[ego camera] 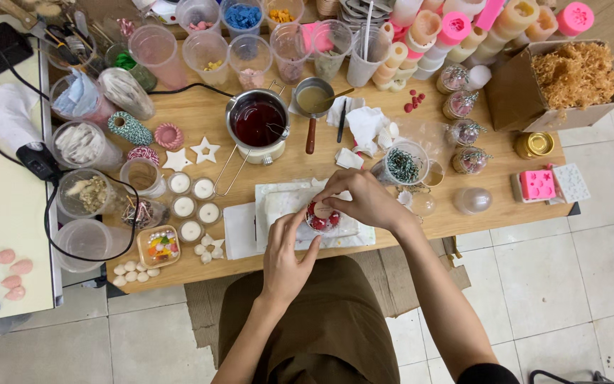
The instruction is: The person takes brown fibrous material from a box and places it into a small circular container, then adds white wax pieces and a red fruit-shaped wax decoration on top.
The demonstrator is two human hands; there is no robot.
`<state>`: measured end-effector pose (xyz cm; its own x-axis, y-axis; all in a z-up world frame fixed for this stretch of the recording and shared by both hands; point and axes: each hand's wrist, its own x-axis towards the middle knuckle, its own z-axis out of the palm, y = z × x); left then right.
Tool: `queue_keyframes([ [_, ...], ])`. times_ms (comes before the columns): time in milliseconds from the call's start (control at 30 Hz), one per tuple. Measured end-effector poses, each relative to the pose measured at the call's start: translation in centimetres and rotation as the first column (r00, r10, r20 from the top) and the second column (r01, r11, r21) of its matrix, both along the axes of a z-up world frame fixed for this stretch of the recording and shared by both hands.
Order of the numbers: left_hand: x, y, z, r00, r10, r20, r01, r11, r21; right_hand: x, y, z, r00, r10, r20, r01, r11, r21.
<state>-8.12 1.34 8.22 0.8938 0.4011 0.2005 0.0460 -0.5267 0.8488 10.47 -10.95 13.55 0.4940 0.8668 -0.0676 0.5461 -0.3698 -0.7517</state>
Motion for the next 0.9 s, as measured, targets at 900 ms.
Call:
queue_keyframes([
  [900,-1.2,0.5,-0.2,0.998,0.023,-0.059,-0.018,0.997,0.081,0.6,-10.9,2.2,0.870,-0.361,-0.337,0.423,0.897,0.131],
])
